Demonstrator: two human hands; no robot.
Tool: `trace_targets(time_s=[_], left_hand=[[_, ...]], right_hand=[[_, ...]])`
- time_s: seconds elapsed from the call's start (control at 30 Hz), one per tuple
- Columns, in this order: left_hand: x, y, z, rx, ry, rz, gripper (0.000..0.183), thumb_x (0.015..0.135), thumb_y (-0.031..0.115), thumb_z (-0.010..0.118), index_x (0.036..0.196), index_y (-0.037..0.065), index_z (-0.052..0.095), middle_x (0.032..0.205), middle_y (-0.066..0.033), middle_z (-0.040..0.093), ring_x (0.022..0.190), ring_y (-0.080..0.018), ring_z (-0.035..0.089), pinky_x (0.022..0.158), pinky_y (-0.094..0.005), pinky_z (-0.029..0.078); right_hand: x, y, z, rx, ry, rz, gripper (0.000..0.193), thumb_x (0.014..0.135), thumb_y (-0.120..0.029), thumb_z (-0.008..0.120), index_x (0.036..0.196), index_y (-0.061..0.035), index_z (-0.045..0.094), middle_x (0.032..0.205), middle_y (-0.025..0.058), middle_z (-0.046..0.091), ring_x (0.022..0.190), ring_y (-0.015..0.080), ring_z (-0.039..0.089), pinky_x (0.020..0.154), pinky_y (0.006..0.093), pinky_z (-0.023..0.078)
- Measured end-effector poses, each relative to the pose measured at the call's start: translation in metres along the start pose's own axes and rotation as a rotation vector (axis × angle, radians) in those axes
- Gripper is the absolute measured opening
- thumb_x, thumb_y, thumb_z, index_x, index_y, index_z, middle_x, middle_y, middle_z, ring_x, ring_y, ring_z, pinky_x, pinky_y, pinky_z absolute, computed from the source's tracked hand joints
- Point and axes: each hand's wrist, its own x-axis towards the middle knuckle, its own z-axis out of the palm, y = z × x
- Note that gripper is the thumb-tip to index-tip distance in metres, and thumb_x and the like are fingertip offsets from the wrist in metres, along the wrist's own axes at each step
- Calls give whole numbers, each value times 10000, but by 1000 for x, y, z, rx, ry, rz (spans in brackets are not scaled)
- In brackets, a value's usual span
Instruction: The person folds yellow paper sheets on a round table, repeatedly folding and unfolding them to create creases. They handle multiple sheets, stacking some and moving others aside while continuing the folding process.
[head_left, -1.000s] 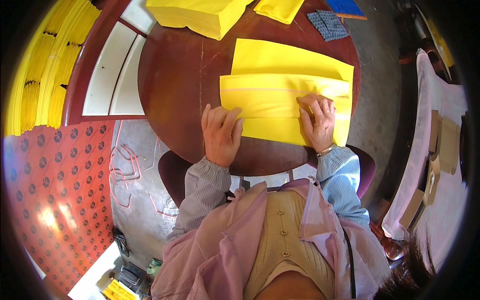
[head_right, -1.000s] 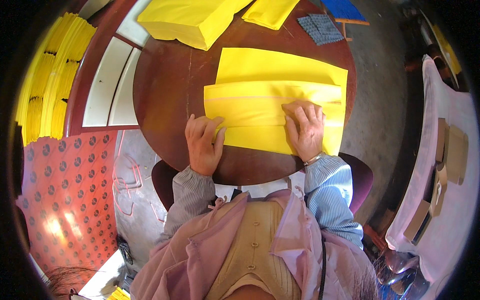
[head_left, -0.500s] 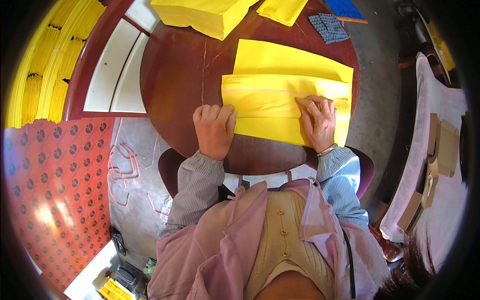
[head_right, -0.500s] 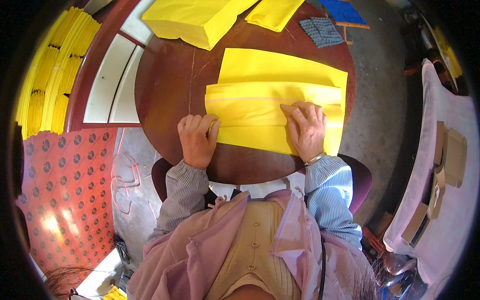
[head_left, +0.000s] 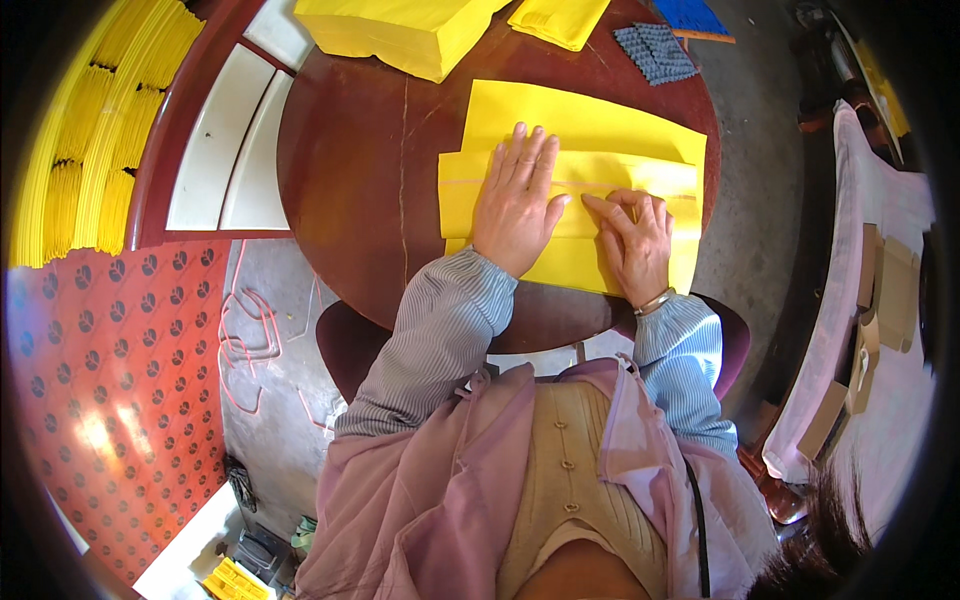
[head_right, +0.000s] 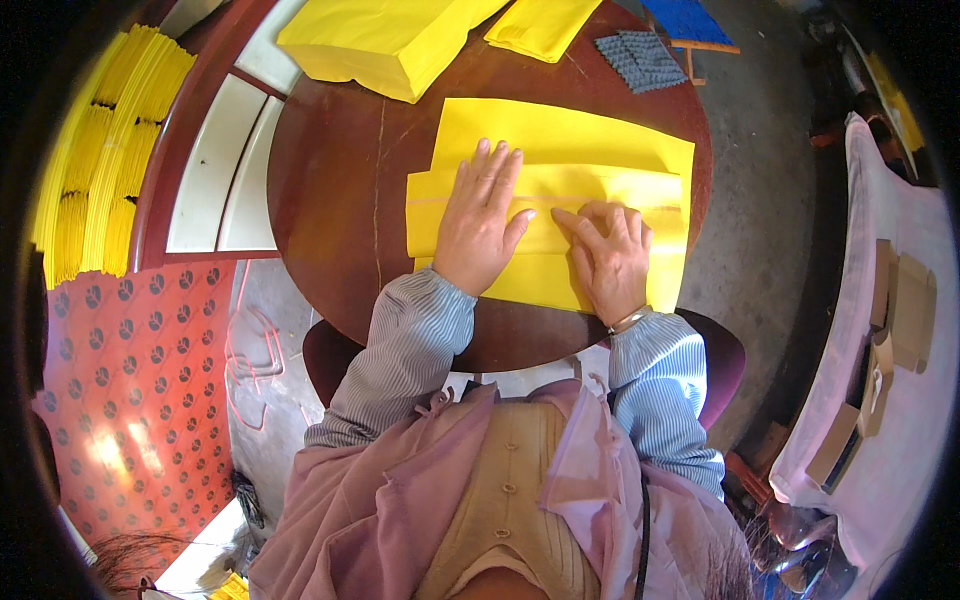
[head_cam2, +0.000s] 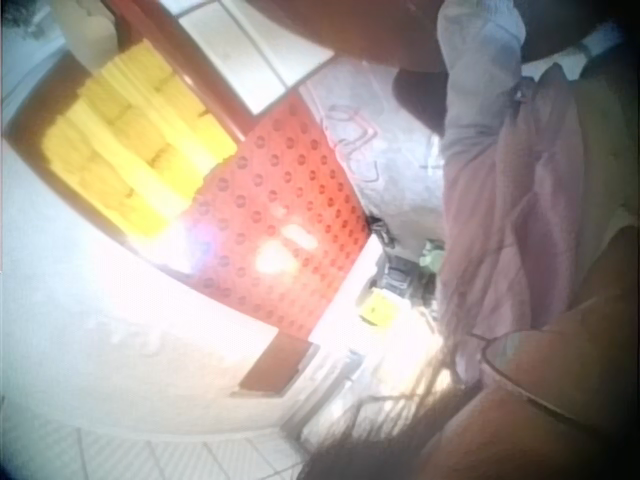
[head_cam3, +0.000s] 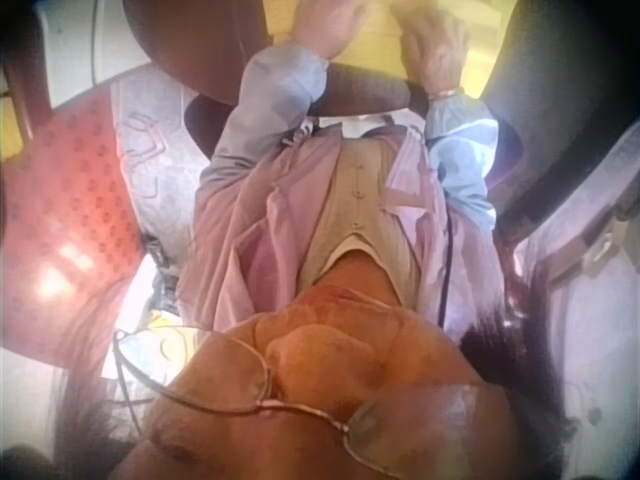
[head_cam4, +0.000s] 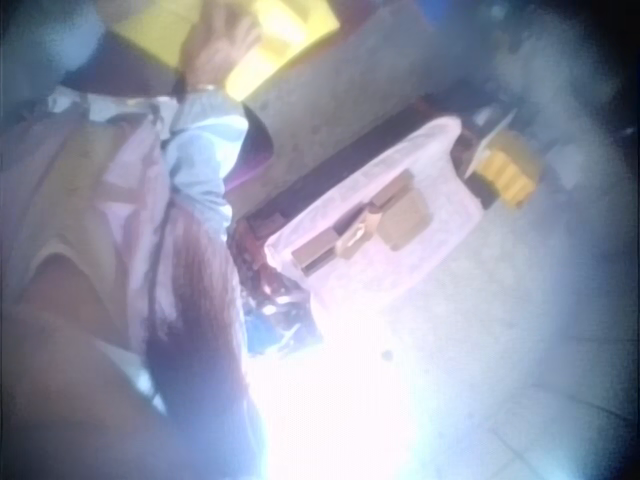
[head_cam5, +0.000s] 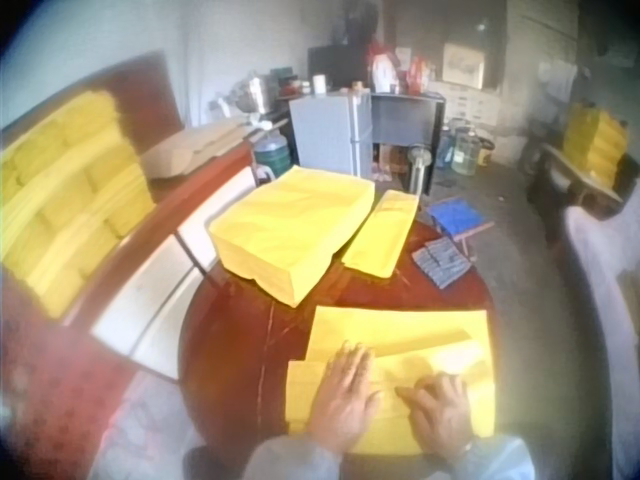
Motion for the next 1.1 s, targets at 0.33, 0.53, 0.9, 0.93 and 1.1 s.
trace_targets(time_s=[0.33, 0.53, 0.9, 0.93, 1.1], left_hand=[[-39, 0, 3, 232, -47, -221, 913, 898, 461, 776, 1616, 40, 401, 1701, -248, 319, 1608, -432, 224, 1279, -615, 193], [-39, 2, 4, 301, -52, -171, 879, 951, 453, 723, 1654, 77, 353, 1698, -274, 305, 1597, -461, 235, 1264, -625, 212], [-39, 1, 1, 319, -54, -116, 728, 999, 497, 645, 1646, 244, 427, 1698, -302, 278, 1594, -485, 218, 1252, -647, 206], [-40, 1, 2, 318, -50, -116, 724, 1000, 499, 642, 1644, 244, 432, 1699, -301, 276, 1595, -484, 216, 1253, -647, 202], [-40, -2, 7, 417, -94, -131, 712, 987, 531, 648, 1620, 259, 470, 1712, -278, 268, 1606, -466, 207, 1265, -642, 178]], right_hand=[[-10, 18, -8, -46, 73, 100, 308, 875, -143, 730, 1181, -149, 765, 1140, 84, 675, 1067, 323, 606, 930, 469, 450], [-34, 54, -28, -137, 119, 258, 314, 904, -175, 736, 1217, -158, 747, 1175, 94, 654, 1104, 321, 587, 933, 477, 457], [-36, 54, -43, -283, 258, 222, 375, 919, -173, 723, 1287, -102, 716, 1296, 108, 670, 1166, 325, 600, 1017, 482, 440], [-31, 44, -40, -231, 232, 161, 416, 924, -173, 716, 1331, -89, 696, 1355, 112, 660, 1239, 332, 588, 1068, 491, 420], [7, -37, 24, 95, -120, -117, 620, 1034, -307, 616, 1595, -89, 464, 1684, 133, 410, 1596, 281, 318, 1304, 531, 192]])
